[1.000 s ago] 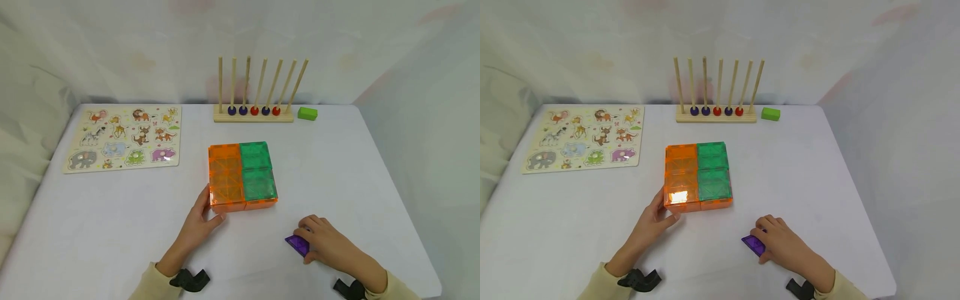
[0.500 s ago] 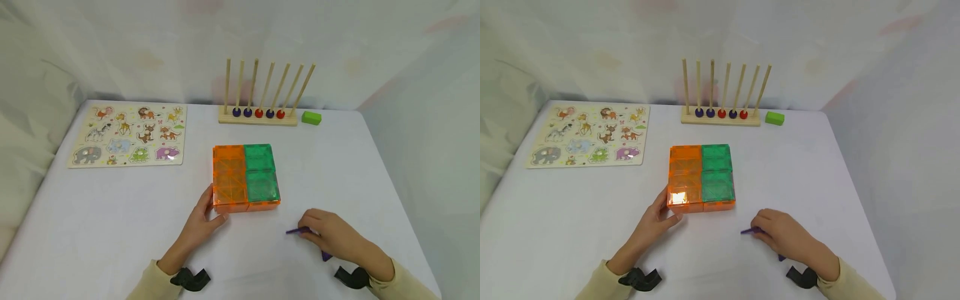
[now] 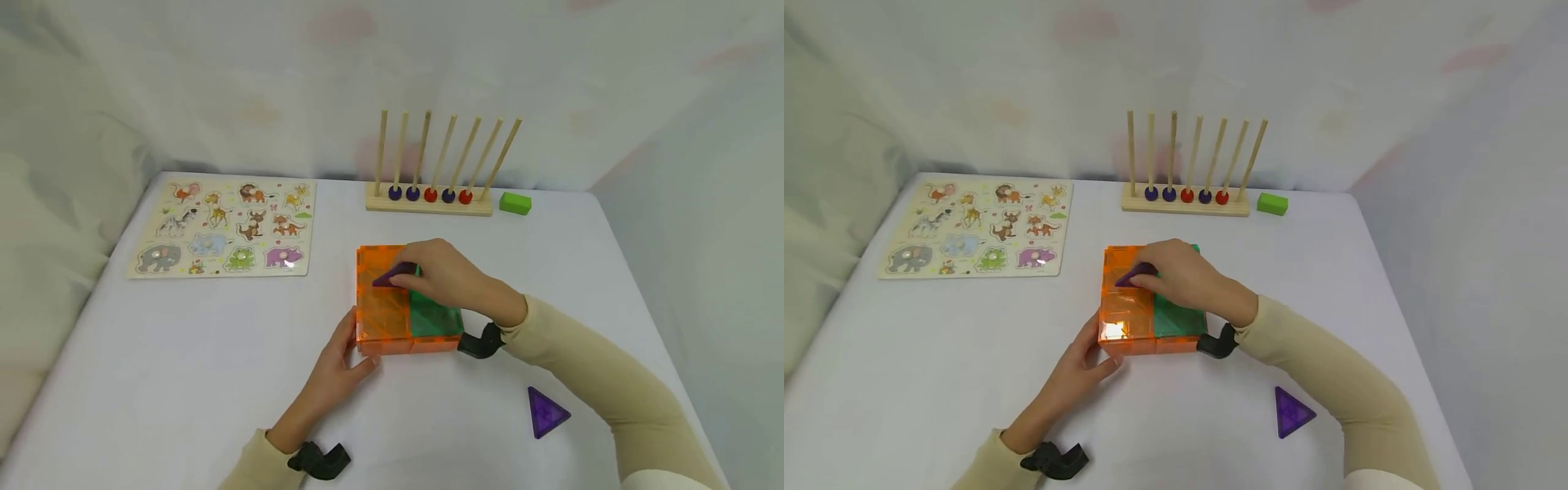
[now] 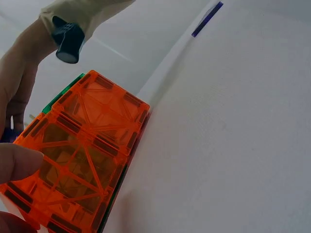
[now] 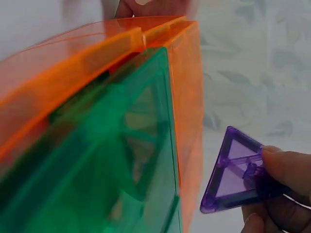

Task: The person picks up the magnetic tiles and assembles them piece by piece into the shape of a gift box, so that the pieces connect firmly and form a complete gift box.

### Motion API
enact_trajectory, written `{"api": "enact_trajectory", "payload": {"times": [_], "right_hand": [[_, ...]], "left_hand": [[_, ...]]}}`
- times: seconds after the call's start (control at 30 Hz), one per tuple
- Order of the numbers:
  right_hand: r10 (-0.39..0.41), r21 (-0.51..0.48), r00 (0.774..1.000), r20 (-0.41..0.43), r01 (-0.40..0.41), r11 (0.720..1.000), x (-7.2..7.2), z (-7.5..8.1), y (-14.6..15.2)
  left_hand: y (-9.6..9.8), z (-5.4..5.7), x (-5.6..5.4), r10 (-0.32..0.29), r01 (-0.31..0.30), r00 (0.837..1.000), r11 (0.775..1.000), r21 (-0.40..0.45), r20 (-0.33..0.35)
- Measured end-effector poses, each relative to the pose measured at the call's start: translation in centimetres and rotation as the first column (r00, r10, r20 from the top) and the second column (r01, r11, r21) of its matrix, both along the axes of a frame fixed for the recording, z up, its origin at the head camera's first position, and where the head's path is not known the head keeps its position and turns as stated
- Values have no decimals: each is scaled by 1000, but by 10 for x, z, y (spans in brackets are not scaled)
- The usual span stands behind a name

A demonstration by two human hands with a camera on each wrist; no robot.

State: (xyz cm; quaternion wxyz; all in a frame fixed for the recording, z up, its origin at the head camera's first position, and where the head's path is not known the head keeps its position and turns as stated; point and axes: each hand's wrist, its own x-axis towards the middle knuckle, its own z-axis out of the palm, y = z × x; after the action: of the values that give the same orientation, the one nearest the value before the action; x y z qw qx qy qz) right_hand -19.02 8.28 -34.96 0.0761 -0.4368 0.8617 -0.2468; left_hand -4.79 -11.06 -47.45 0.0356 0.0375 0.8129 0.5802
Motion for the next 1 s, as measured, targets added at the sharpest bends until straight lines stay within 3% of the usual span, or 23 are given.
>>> {"api": "enact_trajectory", "payload": {"times": [0.17, 0.37, 0.5, 0.63, 0.77, 0.9, 1.0], "right_hand": [[40, 34, 999, 4, -40, 999, -3, -1, -15], [38, 43, 999, -21, -37, 998, -2, -4, -13], [-17, 36, 1000, -22, 18, 999, 0, -6, 2], [-112, 19, 992, -58, 113, 993, 8, -5, 39], [-185, 122, 981, -51, 190, 974, 26, -11, 96], [-243, 357, 965, 103, 192, 914, 56, -30, 152], [-285, 477, 937, 201, 161, 864, 83, -49, 179]], "left_hand": [[2, 1, -3, -12, 11, 999, 1000, -29, -35], [4, 3, -6, -24, 22, 998, 999, -37, -50], [5, 3, -6, -23, 21, 999, 999, -45, -43], [6, 2, -4, -9, 7, 1000, 999, -47, -24], [6, 2, -3, 5, -6, 1000, 998, -59, -18], [4, 0, -2, 17, -18, 1000, 997, -77, -14], [4, 0, -2, 25, -26, 1000, 996, -80, -17]]}}
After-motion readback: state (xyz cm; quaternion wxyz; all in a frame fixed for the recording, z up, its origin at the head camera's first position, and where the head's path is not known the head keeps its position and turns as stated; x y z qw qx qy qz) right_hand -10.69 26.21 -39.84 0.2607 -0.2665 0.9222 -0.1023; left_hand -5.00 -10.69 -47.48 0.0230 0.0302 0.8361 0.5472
